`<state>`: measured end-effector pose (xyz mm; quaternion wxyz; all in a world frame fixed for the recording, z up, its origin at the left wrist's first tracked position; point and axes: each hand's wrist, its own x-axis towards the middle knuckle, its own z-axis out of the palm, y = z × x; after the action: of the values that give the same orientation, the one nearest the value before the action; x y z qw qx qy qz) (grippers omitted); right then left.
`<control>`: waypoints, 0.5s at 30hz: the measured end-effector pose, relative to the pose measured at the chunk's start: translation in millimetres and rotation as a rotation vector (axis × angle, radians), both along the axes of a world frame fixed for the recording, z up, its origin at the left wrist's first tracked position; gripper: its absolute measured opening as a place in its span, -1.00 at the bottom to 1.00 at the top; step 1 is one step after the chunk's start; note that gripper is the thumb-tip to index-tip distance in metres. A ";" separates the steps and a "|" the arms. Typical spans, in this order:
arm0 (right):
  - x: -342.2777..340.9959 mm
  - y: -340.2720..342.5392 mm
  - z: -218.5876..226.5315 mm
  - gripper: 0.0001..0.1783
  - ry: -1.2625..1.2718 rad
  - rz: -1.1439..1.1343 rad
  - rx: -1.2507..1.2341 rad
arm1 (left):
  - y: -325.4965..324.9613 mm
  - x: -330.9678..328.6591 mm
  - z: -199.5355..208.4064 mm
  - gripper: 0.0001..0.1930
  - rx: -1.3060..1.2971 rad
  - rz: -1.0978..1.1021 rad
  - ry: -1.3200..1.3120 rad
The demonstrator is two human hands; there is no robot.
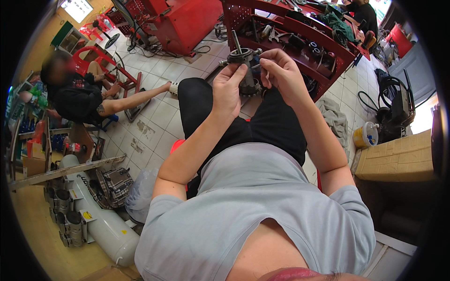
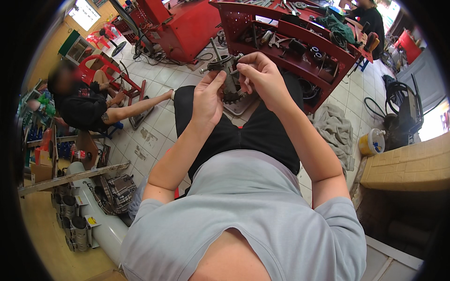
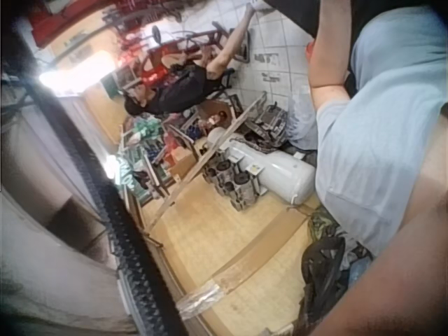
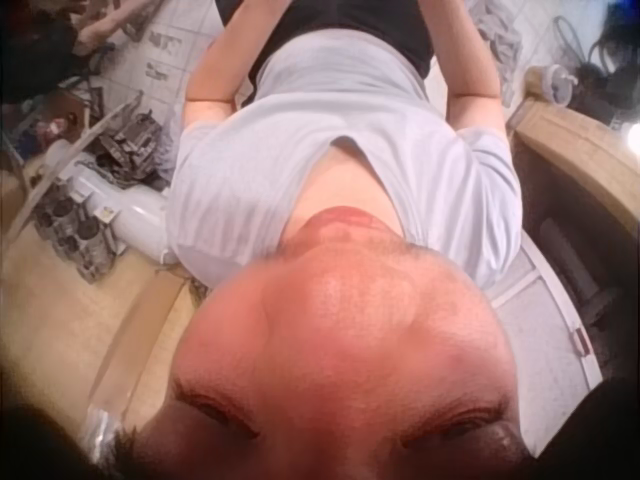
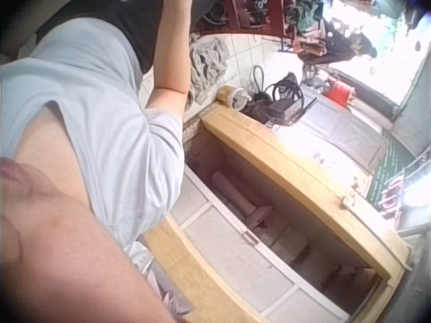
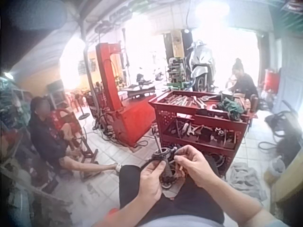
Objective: The person assembles a small mechanical component by hand, repeatedly inserting and adjusting a metal rod and ring into a cylindrical housing. The person rotates the assembly to check fit and alignment, occasionally placing it on a nearby tray before resuming manipulation.
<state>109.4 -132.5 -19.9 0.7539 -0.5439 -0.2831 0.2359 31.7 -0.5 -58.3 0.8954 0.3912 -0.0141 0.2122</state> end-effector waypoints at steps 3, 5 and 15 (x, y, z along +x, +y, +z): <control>-9.3 -0.8 2.0 -0.81 -0.280 -0.092 -0.050 | 0.1 -0.1 -2.0 -0.90 -0.001 0.028 0.031; -13.5 0.6 0.9 -0.81 -0.465 -0.132 -0.101 | 0.6 1.1 -5.3 -0.91 0.001 0.038 0.034; -16.8 -11.0 21.1 -0.83 -0.555 -0.151 -0.251 | -2.2 -2.9 1.2 -0.93 0.020 0.020 0.064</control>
<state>92.6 -143.5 1.2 0.5902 -0.6958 -0.4056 0.0548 28.8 -2.8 -57.1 0.8894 0.4067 0.0164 0.2083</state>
